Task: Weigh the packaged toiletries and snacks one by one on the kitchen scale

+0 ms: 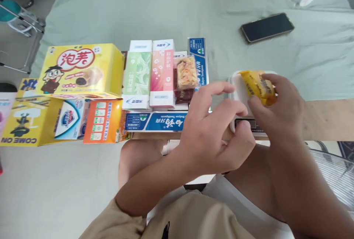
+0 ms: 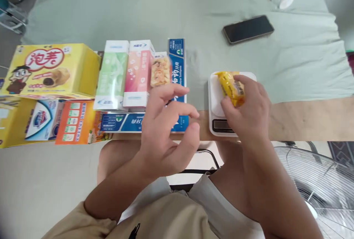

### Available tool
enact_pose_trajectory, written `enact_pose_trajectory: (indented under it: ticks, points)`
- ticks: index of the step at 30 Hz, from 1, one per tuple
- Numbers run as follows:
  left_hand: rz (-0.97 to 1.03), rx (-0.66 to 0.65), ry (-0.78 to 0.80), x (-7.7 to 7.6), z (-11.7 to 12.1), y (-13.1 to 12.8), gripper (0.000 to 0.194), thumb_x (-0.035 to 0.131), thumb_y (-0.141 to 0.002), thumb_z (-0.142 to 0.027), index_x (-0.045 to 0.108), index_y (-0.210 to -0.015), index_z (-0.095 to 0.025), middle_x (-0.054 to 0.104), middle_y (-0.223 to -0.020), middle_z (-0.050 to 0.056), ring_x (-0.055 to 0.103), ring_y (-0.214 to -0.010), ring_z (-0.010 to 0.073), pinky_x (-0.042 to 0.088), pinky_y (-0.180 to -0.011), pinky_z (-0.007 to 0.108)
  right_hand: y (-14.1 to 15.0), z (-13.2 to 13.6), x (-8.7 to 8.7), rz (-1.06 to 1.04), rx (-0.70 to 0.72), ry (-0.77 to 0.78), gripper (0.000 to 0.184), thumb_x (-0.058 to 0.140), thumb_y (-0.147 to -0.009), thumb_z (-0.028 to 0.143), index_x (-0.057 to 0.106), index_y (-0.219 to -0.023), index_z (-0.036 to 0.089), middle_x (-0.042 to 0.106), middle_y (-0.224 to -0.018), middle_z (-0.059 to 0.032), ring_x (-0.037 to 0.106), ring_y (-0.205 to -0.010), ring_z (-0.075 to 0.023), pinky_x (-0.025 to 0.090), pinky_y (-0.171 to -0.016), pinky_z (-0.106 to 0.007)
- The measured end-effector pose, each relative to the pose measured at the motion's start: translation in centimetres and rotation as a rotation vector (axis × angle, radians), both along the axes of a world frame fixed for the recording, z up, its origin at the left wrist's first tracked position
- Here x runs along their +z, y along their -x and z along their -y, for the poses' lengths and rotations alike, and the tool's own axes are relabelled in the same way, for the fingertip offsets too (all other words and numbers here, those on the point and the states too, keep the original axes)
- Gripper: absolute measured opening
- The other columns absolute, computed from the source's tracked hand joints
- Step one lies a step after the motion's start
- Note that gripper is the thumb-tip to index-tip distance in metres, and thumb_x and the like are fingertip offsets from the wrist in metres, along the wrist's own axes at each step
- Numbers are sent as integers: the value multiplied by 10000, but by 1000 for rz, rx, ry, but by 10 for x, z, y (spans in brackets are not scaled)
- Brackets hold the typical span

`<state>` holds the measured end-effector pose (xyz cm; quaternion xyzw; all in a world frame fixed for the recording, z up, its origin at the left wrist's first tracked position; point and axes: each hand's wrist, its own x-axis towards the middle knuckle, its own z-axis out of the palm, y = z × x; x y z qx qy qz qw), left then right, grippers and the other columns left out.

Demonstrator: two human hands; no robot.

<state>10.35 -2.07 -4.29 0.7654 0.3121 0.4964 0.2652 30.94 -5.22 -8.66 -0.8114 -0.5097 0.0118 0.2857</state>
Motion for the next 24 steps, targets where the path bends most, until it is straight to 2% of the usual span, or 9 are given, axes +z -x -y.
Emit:
enact_pose_trajectory:
  ticks: [3,6,9,10,12,16,19,21,24]
  points:
    - [5,51,13,7,-15,27,45,591,-928,-218,618,-921,-253,691,-1132,124,688,-1097,261,623,-945,487,2,-6,-4,47,20,-192,501,647,-707,262,668,-1205,307,649,-1198,-112,655,-1178,-372,600,-901,-571]
    - [13,124,0,6,-28,53,54,591,-947,-239,624,-908,-255,699,-1061,87,694,-1061,249,618,-961,481,22,-20,6,112,95,-396,426,646,-651,238,678,-1074,274,633,-1063,-104,660,-1148,-382,609,-780,-532]
    - [41,191,-4,2,-37,71,62,605,-943,-240,622,-883,-239,679,-1008,64,695,-1049,239,604,-991,467,64,-37,28,143,264,-549,336,633,-709,223,672,-1037,280,629,-1021,-80,672,-1131,-355,595,-852,-541]
    - [38,205,8,0,-39,76,60,610,-943,-240,620,-885,-237,671,-1011,62,694,-1051,238,601,-994,460,81,-43,35,148,331,-494,297,631,-794,225,661,-1084,286,626,-1061,-81,663,-1156,-330,595,-897,-530]
    - [16,234,32,-2,-41,85,54,609,-956,-237,614,-903,-236,653,-1034,61,694,-1067,234,595,-1005,446,113,-54,45,173,419,-518,193,632,-876,247,658,-1065,275,611,-1061,-78,666,-1107,-291,590,-937,-523]
    - [-7,308,24,-5,-43,98,52,607,-985,-242,608,-934,-228,638,-1059,59,687,-1083,222,597,-991,420,155,-71,43,157,462,-493,75,640,-961,317,691,-982,267,614,-1104,-77,667,-1012,-223,575,-972,-472]
    - [6,325,-8,-8,-45,104,76,591,-981,-208,607,-911,-231,641,-1038,54,679,-1049,208,604,-954,402,167,-77,35,131,478,-371,104,613,-959,313,707,-965,268,654,-1067,-69,677,-996,-216,590,-904,-430]
    - [27,331,-15,-10,-47,106,93,579,-969,-182,610,-898,-234,636,-1035,58,671,-1031,207,602,-938,406,168,-76,34,104,553,-304,157,608,-952,356,714,-1006,255,707,-1057,-69,704,-1007,-226,604,-869,-422]
    - [71,321,-65,-16,-51,103,103,568,-966,-166,620,-928,-246,620,-1052,59,659,-1032,214,600,-931,420,160,-70,43,57,676,-256,222,613,-956,399,704,-1095,252,759,-1195,-76,736,-1136,-245,605,-973,-461]
